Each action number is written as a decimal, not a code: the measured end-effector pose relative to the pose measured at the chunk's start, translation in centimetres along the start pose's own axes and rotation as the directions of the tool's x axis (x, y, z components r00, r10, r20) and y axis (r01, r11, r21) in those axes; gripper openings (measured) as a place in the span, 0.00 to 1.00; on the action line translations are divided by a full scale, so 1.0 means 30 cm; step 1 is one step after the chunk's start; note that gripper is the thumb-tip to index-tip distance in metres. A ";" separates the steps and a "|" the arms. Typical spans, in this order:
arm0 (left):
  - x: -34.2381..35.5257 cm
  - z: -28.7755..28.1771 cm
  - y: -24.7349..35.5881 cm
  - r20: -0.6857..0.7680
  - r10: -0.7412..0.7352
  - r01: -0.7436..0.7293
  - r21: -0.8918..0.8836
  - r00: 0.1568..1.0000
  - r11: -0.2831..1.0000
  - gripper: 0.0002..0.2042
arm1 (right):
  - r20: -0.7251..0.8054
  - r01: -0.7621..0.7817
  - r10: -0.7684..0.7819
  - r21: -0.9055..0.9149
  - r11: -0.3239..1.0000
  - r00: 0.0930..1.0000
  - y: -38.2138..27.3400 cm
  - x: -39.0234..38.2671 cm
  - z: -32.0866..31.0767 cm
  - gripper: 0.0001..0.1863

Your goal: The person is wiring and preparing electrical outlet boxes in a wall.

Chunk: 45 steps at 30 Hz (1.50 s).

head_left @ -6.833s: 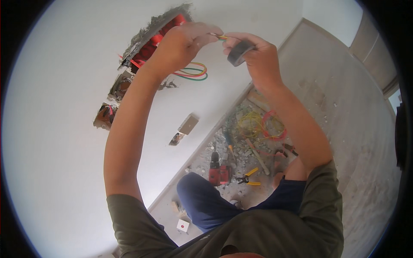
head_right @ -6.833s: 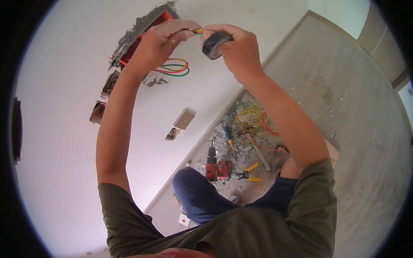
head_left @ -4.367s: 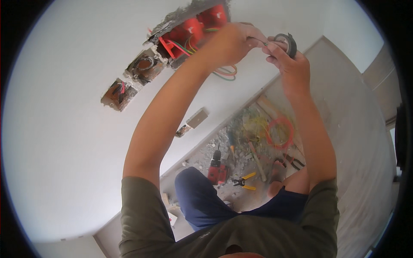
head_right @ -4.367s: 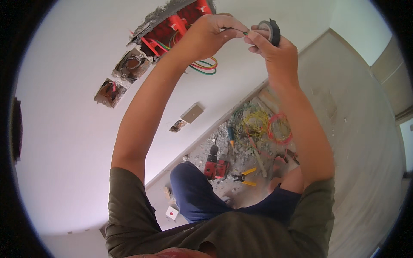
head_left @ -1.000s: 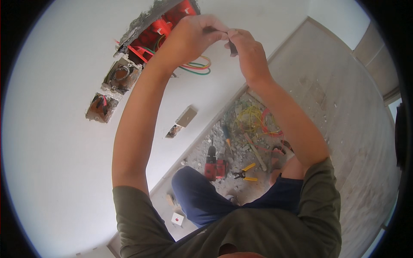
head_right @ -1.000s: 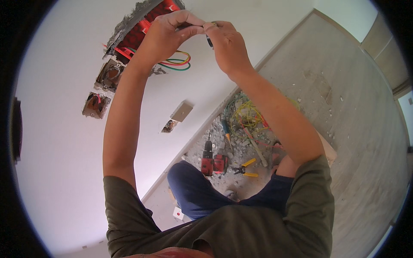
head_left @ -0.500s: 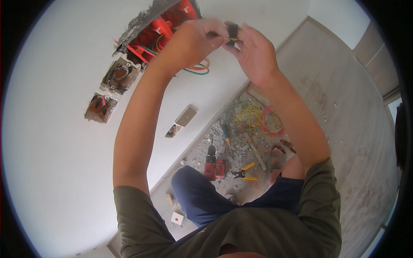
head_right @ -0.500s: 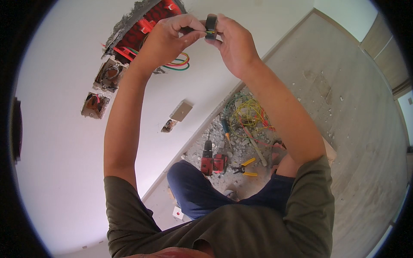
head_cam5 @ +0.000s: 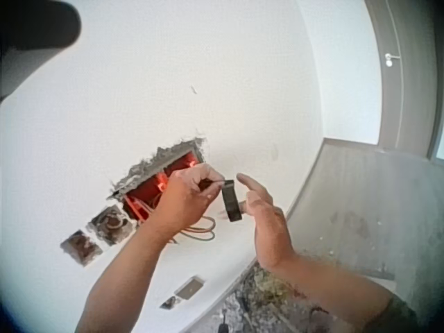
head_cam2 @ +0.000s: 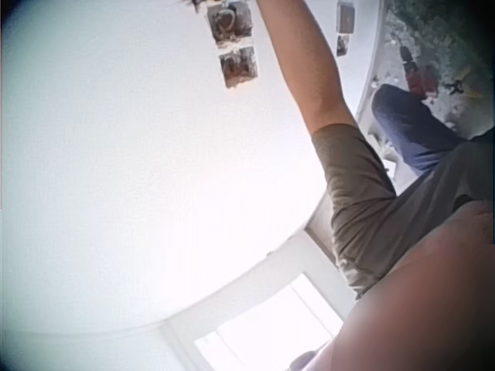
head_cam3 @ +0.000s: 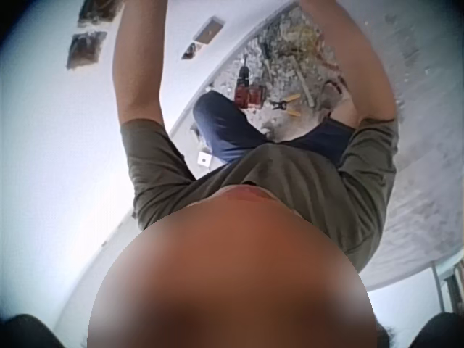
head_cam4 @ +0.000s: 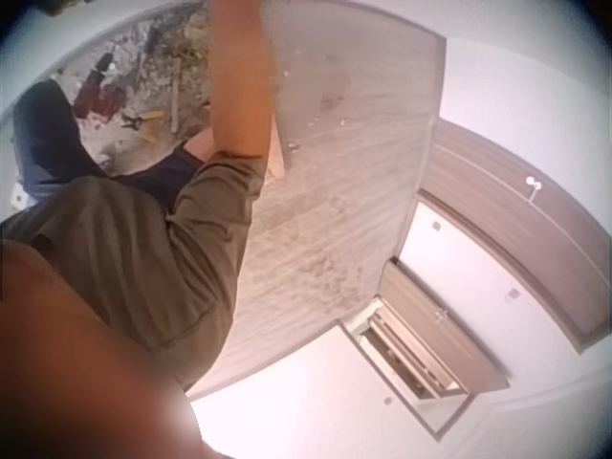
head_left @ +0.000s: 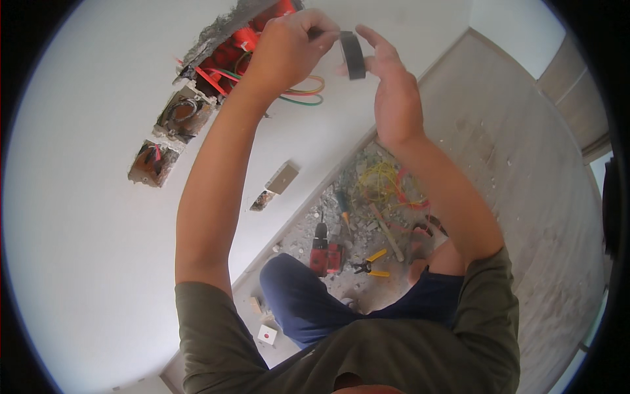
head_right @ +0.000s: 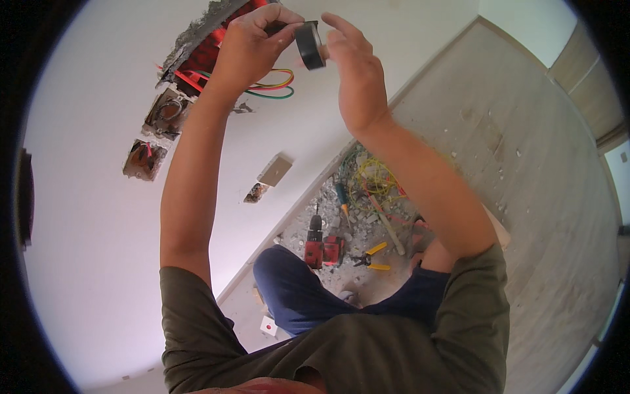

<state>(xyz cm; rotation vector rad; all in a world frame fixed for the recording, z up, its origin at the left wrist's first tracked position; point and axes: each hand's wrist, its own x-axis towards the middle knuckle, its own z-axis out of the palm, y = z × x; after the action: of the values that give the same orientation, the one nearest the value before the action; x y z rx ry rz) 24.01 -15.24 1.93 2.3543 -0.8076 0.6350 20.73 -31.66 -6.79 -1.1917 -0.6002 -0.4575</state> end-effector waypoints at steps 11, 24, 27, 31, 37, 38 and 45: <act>-0.031 -0.005 -0.015 0.086 -0.028 0.042 -0.172 0.996 0.984 0.06 | -0.034 -0.218 0.264 0.470 0.855 0.964 -0.050 0.095 -0.050 0.26; -0.050 0.034 -0.039 0.121 0.125 -0.120 -0.044 0.985 0.992 0.06 | 0.168 -0.733 0.755 0.442 0.517 0.634 0.011 0.066 -0.080 0.20; -0.046 0.056 -0.052 0.157 0.384 -0.398 0.068 0.910 0.915 0.05 | 0.145 -0.667 0.759 0.599 0.443 0.634 0.029 0.080 -0.095 0.16; -0.056 0.057 -0.047 0.217 0.364 -0.413 0.260 0.906 0.873 0.04 | 0.098 -0.648 0.776 0.621 0.442 0.623 0.015 0.092 -0.102 0.12; -0.066 0.085 -0.031 0.244 0.321 -0.399 0.431 0.915 0.810 0.07 | -0.050 -0.514 0.693 0.633 0.579 0.719 0.038 0.068 -0.091 0.11; -0.068 0.089 -0.030 0.258 0.291 -0.383 0.473 0.921 0.794 0.08 | -0.048 -0.516 0.694 0.634 0.577 0.718 0.039 0.065 -0.081 0.11; -0.028 0.091 -0.050 0.067 0.270 -0.269 0.472 0.961 0.840 0.07 | -0.038 -0.414 0.568 0.646 0.642 0.822 0.019 0.000 0.017 0.11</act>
<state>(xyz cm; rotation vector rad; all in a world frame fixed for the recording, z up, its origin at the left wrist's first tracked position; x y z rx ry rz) 25.10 -15.68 -1.07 2.6963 -1.0967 1.0604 20.97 -31.00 -7.08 -0.6017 -0.1526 0.0876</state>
